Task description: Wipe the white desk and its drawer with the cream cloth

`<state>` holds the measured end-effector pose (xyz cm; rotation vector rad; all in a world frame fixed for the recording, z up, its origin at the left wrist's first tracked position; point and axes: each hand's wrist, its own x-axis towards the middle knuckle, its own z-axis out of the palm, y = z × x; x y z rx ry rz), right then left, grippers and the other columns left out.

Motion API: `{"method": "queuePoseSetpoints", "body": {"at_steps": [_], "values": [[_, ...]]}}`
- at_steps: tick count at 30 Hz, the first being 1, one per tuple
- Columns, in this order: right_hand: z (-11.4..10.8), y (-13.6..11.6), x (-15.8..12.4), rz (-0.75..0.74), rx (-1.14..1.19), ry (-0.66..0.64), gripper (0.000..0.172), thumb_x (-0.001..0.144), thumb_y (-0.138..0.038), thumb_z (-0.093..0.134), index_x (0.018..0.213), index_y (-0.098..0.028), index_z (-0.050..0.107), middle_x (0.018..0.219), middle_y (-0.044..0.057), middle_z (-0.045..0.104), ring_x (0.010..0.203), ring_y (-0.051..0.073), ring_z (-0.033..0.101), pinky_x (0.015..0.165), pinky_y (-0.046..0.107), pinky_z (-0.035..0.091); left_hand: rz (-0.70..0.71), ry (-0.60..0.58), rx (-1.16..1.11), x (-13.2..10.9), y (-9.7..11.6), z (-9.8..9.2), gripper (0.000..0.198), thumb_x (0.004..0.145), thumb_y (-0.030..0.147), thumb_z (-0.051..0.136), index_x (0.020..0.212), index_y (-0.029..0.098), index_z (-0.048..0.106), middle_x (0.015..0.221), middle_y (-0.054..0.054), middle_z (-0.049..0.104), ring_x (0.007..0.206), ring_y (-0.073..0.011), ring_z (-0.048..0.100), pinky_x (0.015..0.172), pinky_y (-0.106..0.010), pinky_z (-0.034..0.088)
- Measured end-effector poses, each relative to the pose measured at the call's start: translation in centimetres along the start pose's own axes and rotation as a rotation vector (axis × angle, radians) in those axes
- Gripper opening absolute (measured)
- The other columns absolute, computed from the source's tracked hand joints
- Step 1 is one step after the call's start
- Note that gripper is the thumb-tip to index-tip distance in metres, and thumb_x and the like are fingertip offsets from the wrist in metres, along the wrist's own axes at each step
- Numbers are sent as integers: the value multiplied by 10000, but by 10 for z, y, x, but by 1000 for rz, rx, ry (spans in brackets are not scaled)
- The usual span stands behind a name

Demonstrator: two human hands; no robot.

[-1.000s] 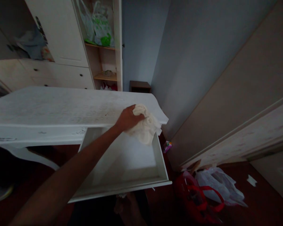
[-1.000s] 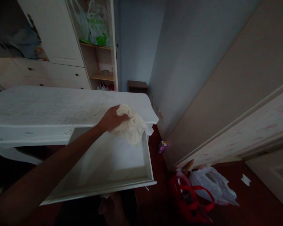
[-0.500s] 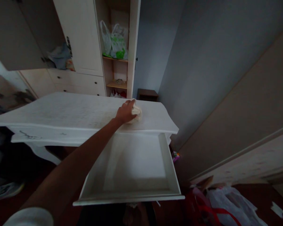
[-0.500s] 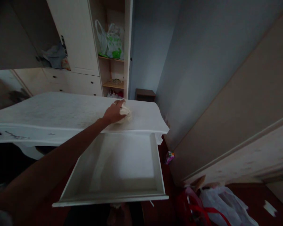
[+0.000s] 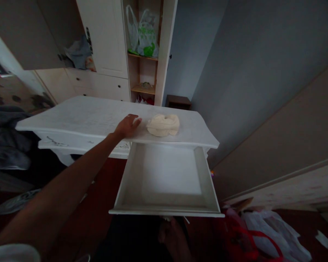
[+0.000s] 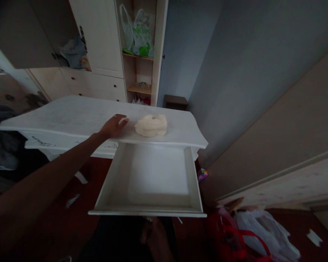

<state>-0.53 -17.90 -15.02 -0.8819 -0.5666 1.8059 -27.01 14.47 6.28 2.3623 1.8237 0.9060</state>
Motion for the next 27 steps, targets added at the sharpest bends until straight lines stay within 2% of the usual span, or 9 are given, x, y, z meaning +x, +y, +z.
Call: {"method": "queuePoseSetpoints", "body": {"at_steps": [3,5,9,13,17,22,27], "values": [[6,-11,-9,-85,-165,41,561,829,-697,593,906,-154,712,564,2,573,543,139,477,586,294,369,-111,-44,91,-19,-28,-5,515,933,413,337,1241,84,587,1302,-197,599,1238,-282,543,1079,-397,402],[8,-14,-11,-129,-271,90,561,859,-690,555,932,-155,705,576,-1,572,556,140,467,592,295,350,-156,-41,131,-27,-36,-7,482,909,355,365,1243,89,589,1303,-198,601,1219,-291,554,1057,-402,419],[8,-15,-12,-147,-401,137,566,879,-698,510,939,-161,677,553,-14,554,547,140,451,578,296,318,-209,-48,178,-31,-31,-7,461,858,332,416,1214,125,623,1280,-175,616,1173,-310,571,1006,-419,450],[10,-16,-11,-165,-426,159,573,854,-715,537,925,-159,656,545,-25,546,536,128,441,580,292,315,-238,-33,194,-30,-25,-5,450,856,351,386,1141,135,659,1240,-173,629,1126,-316,580,968,-422,461],[17,-16,-11,-189,-384,206,593,805,-750,569,852,-164,648,497,-33,519,503,122,424,551,285,300,-232,-28,201,-31,-26,-2,466,863,372,364,1141,143,660,1233,-173,624,1115,-322,576,954,-426,462],[29,-24,-13,-227,-294,211,537,830,-703,587,838,-169,649,469,-49,482,479,111,401,542,280,294,-256,-37,208,-32,-23,-3,479,868,373,356,1158,136,654,1229,-186,617,1105,-338,578,940,-442,465],[41,-37,-16,-238,-232,274,498,823,-673,624,825,-175,652,484,-50,475,481,107,397,536,276,299,-253,-37,204,-33,-20,-5,472,864,372,355,1147,147,658,1216,-175,621,1097,-326,578,936,-435,466]]}}
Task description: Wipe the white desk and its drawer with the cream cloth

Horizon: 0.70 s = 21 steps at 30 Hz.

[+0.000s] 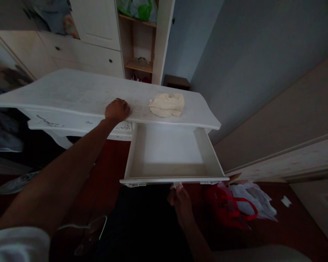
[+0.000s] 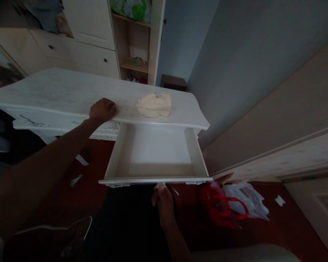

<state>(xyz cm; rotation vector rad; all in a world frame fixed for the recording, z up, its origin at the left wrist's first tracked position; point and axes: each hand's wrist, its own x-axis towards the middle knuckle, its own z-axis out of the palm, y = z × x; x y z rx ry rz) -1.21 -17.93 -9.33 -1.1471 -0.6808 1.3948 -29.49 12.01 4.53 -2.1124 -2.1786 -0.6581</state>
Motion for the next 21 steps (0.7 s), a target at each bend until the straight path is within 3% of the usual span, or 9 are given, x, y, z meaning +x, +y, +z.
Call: {"method": "queuePoseSetpoints", "body": {"at_steps": [10,21], "values": [[20,-17,24,-38,-24,-1,457,841,-639,622,799,-185,654,477,-58,452,465,110,396,515,272,311,6,18,8,1,0,2,452,858,362,362,1111,149,670,1170,-176,637,1057,-326,593,904,-439,479],[41,-29,90,-110,2,-46,468,809,-662,640,776,-197,610,531,-60,490,457,93,389,513,260,335,-8,13,2,-1,0,2,445,868,363,380,1130,148,667,1208,-185,624,1062,-343,595,893,-451,485]]}}
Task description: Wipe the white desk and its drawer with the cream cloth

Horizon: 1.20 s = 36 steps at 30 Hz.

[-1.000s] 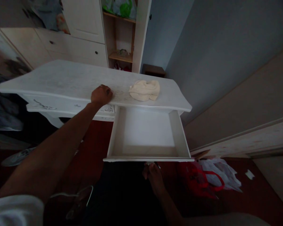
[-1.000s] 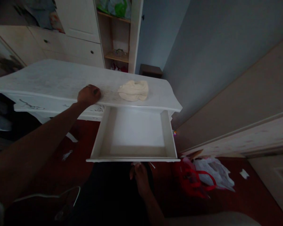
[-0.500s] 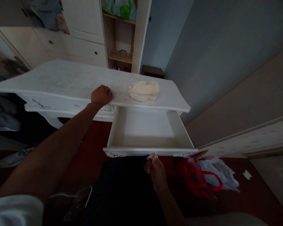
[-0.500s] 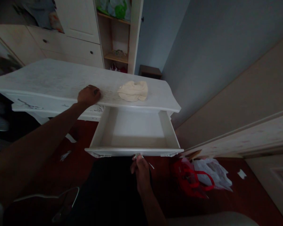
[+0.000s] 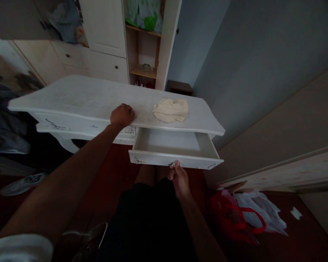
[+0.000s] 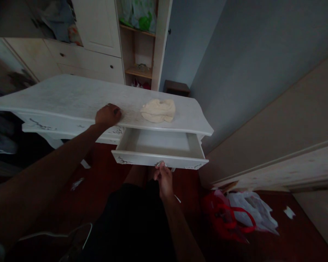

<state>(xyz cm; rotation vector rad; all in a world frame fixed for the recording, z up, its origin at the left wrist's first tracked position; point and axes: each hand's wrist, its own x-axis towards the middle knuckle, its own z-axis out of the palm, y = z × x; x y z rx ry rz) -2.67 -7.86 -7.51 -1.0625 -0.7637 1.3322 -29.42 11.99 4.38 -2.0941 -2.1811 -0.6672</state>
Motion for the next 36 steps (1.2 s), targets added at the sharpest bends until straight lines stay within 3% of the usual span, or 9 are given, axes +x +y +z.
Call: {"method": "queuePoseSetpoints", "body": {"at_steps": [9,20,27,36], "values": [[13,-4,69,-48,-12,-5,519,759,-718,634,772,-203,564,536,-69,521,454,83,418,491,229,336,21,44,-17,-1,-4,2,382,874,349,395,1041,183,696,1134,-154,652,1007,-318,627,834,-442,510],[20,-6,129,-16,-20,-1,565,666,-750,690,741,-203,576,521,-59,552,441,88,439,470,231,357,4,53,14,-2,-1,1,343,903,314,418,1049,179,698,1128,-124,673,996,-265,642,837,-376,514],[17,-9,153,27,-42,-29,581,653,-787,672,722,-216,595,463,-55,518,444,107,447,475,239,376,14,77,34,-2,-3,3,321,903,298,434,1036,175,698,1119,-114,681,999,-257,648,820,-352,515],[12,-19,157,128,-129,-88,600,674,-793,651,774,-202,618,508,-43,544,463,106,473,494,242,409,14,67,32,0,-3,3,339,900,304,422,1045,173,699,1127,-124,673,1004,-270,646,811,-371,520]]}}
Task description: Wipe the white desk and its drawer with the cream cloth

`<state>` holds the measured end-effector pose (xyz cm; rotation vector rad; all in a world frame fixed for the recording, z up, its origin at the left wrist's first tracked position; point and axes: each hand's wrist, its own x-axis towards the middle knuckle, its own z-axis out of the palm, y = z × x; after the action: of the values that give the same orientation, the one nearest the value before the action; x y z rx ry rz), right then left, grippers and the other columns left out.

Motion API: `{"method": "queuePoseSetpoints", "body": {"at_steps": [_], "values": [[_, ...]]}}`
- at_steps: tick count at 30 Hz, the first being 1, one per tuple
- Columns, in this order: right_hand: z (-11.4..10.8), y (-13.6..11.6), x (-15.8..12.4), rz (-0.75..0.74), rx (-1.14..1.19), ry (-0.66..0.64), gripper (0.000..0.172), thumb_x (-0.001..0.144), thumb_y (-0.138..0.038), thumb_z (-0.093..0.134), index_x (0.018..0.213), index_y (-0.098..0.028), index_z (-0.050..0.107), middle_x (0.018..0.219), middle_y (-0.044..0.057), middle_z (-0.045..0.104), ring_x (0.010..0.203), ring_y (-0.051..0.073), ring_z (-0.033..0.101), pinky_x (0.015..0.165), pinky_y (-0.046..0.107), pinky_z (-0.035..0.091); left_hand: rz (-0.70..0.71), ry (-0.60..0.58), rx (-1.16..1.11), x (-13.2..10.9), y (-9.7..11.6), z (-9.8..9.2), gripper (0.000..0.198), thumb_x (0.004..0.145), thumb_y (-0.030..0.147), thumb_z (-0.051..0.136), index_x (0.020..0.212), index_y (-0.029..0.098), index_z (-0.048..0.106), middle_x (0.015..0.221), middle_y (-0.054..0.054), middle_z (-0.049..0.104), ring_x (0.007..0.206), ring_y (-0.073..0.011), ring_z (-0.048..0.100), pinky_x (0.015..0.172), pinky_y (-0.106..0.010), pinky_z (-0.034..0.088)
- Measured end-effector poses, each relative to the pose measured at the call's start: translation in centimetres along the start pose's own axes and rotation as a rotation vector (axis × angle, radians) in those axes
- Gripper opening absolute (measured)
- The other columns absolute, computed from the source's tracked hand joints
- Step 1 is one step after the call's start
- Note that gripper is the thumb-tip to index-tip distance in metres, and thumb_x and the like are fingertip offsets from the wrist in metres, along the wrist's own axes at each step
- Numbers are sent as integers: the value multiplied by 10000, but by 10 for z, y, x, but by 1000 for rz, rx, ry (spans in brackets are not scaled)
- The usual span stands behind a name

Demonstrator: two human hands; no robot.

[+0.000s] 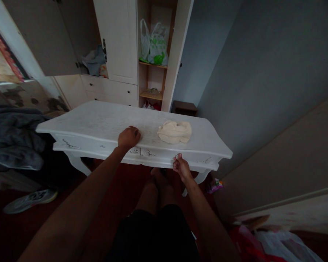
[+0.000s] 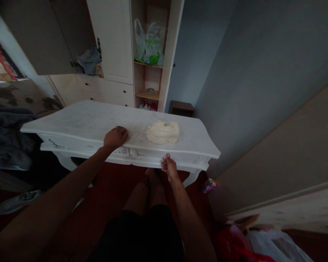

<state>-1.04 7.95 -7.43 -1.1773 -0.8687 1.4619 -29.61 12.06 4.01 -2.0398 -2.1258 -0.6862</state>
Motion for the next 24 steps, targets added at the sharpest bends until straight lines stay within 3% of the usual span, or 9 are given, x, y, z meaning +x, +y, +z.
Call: {"method": "queuePoseSetpoints", "body": {"at_steps": [10,19,22,24], "values": [[-1,-10,1,46,-186,44,603,766,-775,564,783,-177,635,539,-17,583,455,102,499,442,213,379,-9,-5,10,-2,2,0,351,902,304,413,1067,172,694,1129,-132,669,1004,-279,643,817,-387,526],[-1,-2,-2,73,-46,-8,572,766,-777,569,797,-207,603,549,-20,593,463,109,511,474,223,418,-56,-47,-23,5,2,-1,335,889,277,437,1072,179,700,1144,-133,668,1039,-270,643,868,-371,520],[1,2,-1,80,-4,-13,560,767,-773,571,807,-215,588,539,-26,587,455,112,503,469,224,410,-127,-60,-72,12,12,2,340,890,276,452,1098,168,698,1140,-146,669,1050,-271,645,923,-378,506],[2,4,-1,79,5,-7,569,766,-783,558,807,-216,573,533,-31,582,446,110,497,464,224,403,-128,-18,-120,16,29,5,375,913,331,455,1151,143,675,1158,-166,662,1092,-288,629,968,-402,489]]}}
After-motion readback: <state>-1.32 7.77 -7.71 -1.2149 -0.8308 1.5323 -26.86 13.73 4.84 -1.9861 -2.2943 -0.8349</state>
